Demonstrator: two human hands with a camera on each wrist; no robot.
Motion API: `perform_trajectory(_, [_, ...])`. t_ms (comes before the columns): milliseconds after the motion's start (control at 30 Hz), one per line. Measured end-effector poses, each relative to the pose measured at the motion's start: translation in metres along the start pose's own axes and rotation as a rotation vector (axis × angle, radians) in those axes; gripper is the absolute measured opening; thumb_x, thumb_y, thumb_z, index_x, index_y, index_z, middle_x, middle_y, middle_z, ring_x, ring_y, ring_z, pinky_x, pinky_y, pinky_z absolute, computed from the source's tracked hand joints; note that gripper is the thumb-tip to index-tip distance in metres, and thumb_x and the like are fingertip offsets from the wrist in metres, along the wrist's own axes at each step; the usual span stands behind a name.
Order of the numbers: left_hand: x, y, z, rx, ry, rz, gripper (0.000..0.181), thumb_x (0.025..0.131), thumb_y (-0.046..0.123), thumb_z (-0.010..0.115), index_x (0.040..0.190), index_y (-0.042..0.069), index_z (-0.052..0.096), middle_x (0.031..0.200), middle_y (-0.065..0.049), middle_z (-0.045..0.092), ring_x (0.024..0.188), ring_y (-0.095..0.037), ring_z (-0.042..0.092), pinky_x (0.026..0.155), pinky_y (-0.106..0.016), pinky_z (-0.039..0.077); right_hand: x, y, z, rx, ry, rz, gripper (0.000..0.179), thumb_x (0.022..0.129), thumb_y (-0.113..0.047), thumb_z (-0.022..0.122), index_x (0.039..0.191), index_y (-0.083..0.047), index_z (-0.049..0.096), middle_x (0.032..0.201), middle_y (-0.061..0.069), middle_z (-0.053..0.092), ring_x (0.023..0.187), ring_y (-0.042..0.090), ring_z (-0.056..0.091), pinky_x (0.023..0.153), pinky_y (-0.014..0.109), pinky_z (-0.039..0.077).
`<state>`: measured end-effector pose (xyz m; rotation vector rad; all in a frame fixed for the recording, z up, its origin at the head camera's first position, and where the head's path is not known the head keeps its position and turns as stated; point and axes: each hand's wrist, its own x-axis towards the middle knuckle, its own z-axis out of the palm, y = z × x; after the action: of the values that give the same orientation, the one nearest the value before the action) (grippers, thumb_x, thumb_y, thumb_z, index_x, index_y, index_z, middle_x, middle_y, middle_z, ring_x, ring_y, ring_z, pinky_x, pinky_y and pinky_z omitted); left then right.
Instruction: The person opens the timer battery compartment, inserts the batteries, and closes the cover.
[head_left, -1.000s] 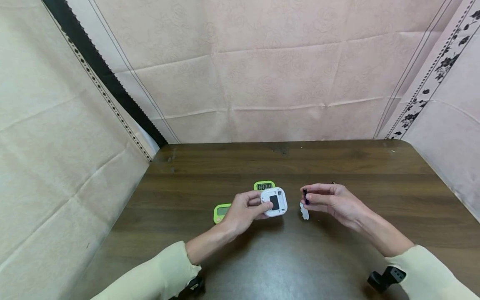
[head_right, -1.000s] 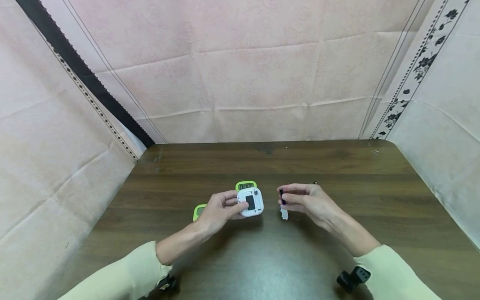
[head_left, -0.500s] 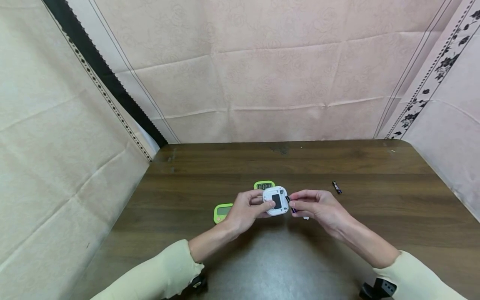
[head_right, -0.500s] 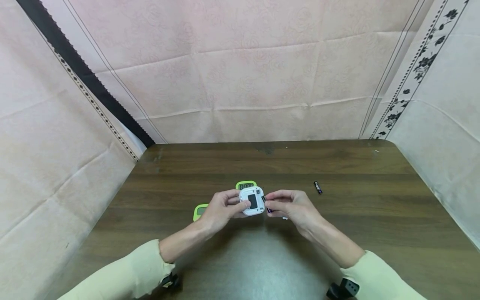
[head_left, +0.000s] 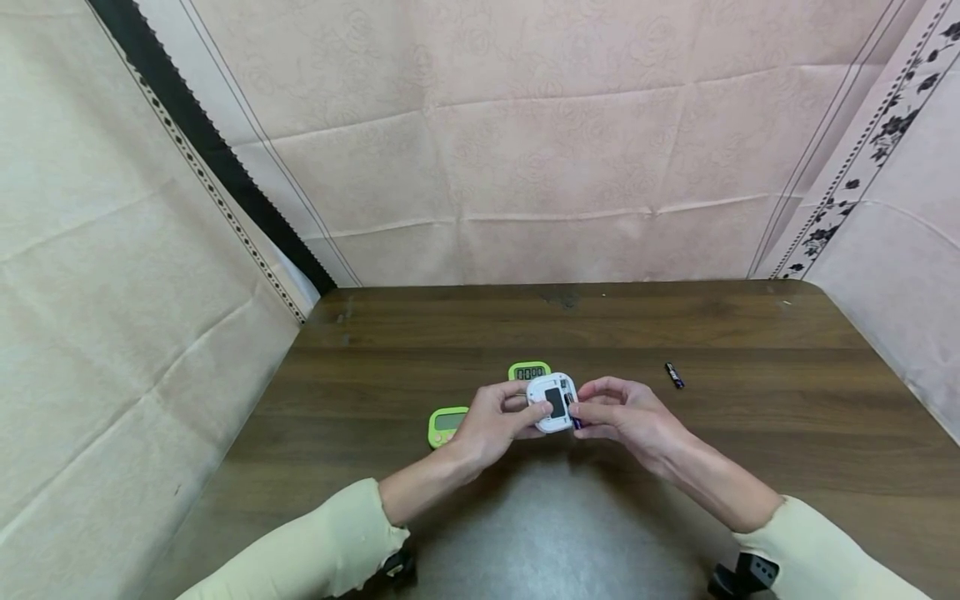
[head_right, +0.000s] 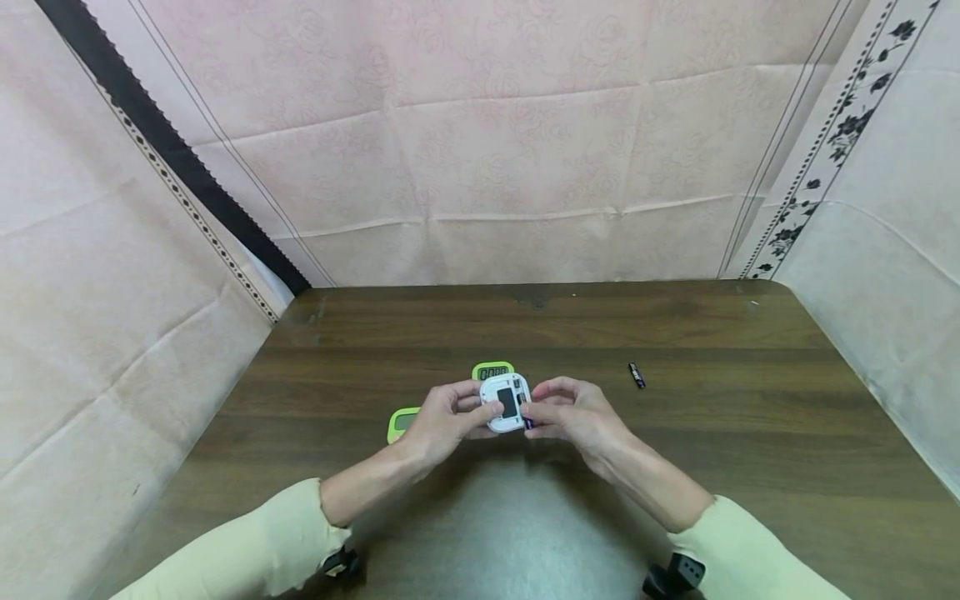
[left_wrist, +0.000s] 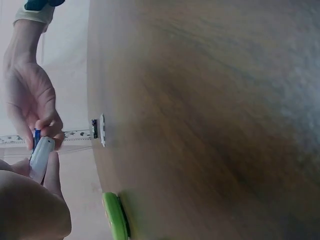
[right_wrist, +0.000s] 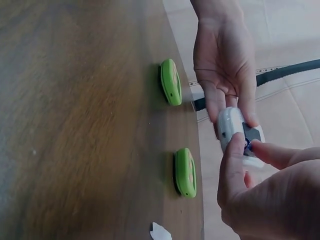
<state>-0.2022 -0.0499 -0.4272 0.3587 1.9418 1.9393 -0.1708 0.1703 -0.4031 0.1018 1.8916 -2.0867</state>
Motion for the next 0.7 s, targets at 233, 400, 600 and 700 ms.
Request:
perform_trajectory(233, [-0.0028, 0.001, 0.0014, -0.103, -0.02, -0.06, 0.036, 0.103, 0.006, 0.071, 0.137, -0.005, 0.064, 0.12, -0.02, 0.075, 0.105, -0.027, 0.075, 0.088, -0.038, 0.065, 0.0033, 0.0023, -0.0038, -0.016, -0.048, 0.005, 0.05, 0.103, -0.011, 0.07, 0.141, 0.012, 0.046, 0.107, 0.015, 0.065, 0.081, 0.019, 0.069, 0.076, 0.031, 0.065])
perform_trajectory(400, [-0.0017, -0.0019, -0.0001, -0.16, -0.036, -0.078, 0.039, 0.105, 0.005, 0.068, 0.139, -0.011, 0.059, 0.123, -0.027, 0.072, 0.105, -0.027, 0.075, 0.09, -0.038, 0.064, 0.0057, 0.0055, -0.0046, -0.07, -0.067, -0.028, 0.051, 0.104, -0.015, 0.07, 0.144, 0.01, 0.048, 0.108, 0.012, 0.065, 0.081, 0.019, 0.064, 0.067, 0.027, 0.059])
perform_trajectory(600, [-0.0007, -0.0021, -0.0044, -0.18, -0.071, -0.122, 0.044, 0.107, 0.01, 0.067, 0.142, -0.013, 0.055, 0.123, -0.025, 0.073, 0.108, -0.027, 0.074, 0.094, -0.038, 0.063, 0.0057, 0.0087, -0.0053, -0.085, -0.104, -0.059, 0.056, 0.108, -0.023, 0.066, 0.152, 0.007, 0.045, 0.117, 0.015, 0.064, 0.086, 0.022, 0.064, 0.071, 0.027, 0.06])
perform_trajectory(700, [-0.0002, -0.0012, -0.0063, -0.185, -0.087, -0.135, 0.043, 0.107, 0.01, 0.067, 0.141, -0.012, 0.056, 0.123, -0.023, 0.073, 0.108, -0.026, 0.074, 0.094, -0.039, 0.063, 0.0042, 0.0097, -0.0091, -0.129, -0.141, -0.102, 0.06, 0.109, -0.028, 0.065, 0.157, 0.0, 0.043, 0.128, 0.017, 0.064, 0.094, 0.03, 0.067, 0.08, 0.032, 0.061])
